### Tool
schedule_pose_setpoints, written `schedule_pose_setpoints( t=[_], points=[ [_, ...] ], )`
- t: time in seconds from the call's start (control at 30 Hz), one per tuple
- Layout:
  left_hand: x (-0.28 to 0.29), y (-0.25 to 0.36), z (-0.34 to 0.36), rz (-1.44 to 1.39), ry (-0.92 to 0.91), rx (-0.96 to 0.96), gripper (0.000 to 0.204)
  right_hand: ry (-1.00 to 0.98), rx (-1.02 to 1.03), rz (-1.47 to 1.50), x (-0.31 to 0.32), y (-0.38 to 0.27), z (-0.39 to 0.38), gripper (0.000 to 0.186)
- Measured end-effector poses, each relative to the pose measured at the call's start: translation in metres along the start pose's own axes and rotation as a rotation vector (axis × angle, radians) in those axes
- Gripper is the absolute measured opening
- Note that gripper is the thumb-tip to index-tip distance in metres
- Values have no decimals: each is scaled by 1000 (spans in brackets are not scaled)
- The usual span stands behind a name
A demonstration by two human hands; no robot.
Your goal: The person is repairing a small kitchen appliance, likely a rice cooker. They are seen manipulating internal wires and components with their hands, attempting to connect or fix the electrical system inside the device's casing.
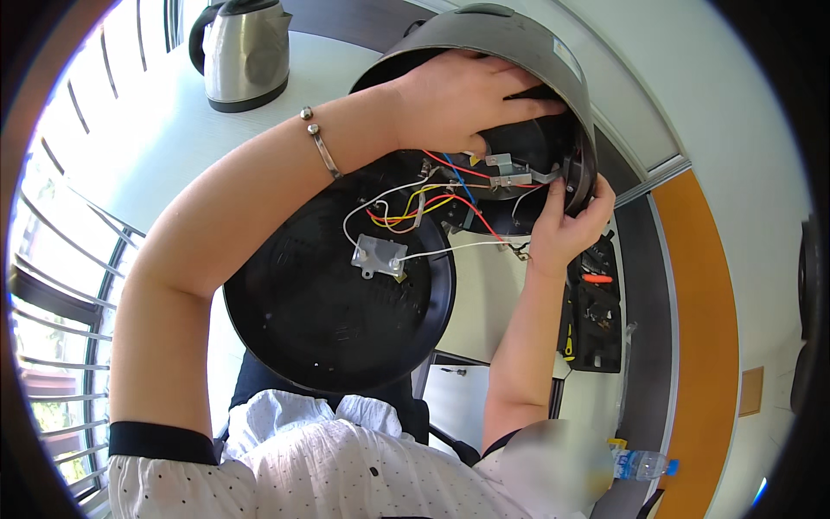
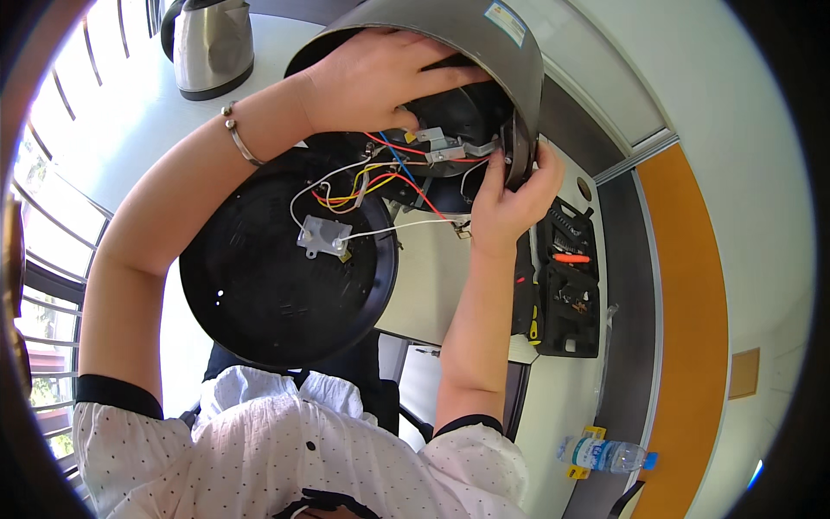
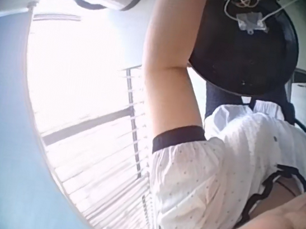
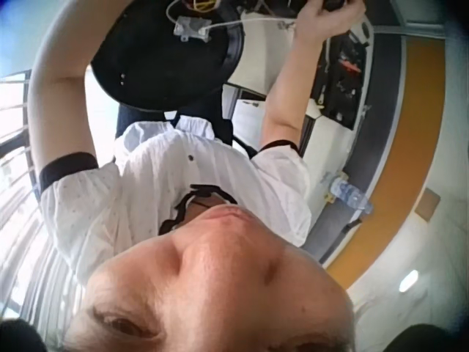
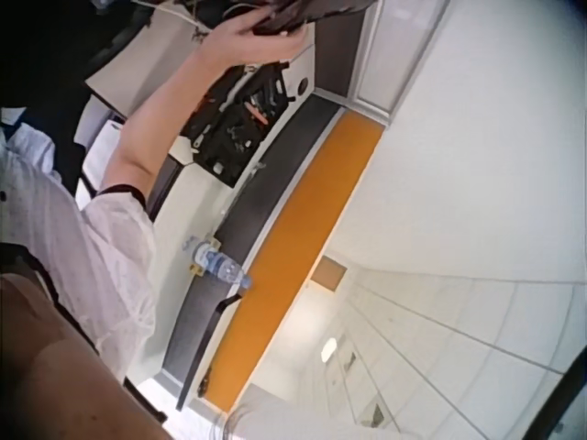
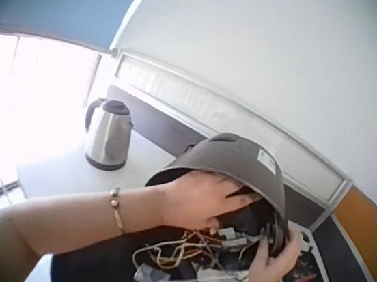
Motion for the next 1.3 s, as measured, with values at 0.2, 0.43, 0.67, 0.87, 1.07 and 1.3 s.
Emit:
schedule_pose_setpoints(
  t=[0.2, 0.43, 0.67, 0.87, 1.07, 1.3],
  points=[
    [-6, -9, -5, -38, 41, 32, 87, -20, -52, 65, -1, 2, -1, 35],
    [-11, -8, -12, 56, 125, 23, 93, -10, -37, 46, -2, 2, -2, 40],
    [4, -2, -2, -221, -15, 171, 78, 16, 25, -41, 0, 5, 0, 43],
    [25, 37, 14, -181, 302, -217, 31, 63, 95, -52, 2, -6, 7, 42],
    [18, 54, 40, 42, 384, -243, 32, 49, 108, -41, 4, -2, 9, 48],
    [9, 46, 56, 41, 300, -357, 33, 41, 38, -25, 6, -4, 8, 48]
  ],
)
Point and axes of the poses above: each hand's wrist, its own z-axis towards the middle knuckle, its own x-axis out of the back of the hand, y = z × x, the point moved 2 cm from there along z, towards the middle knuckle, and after that the axes turned 7 degrees about y, right-handed, at the moved point
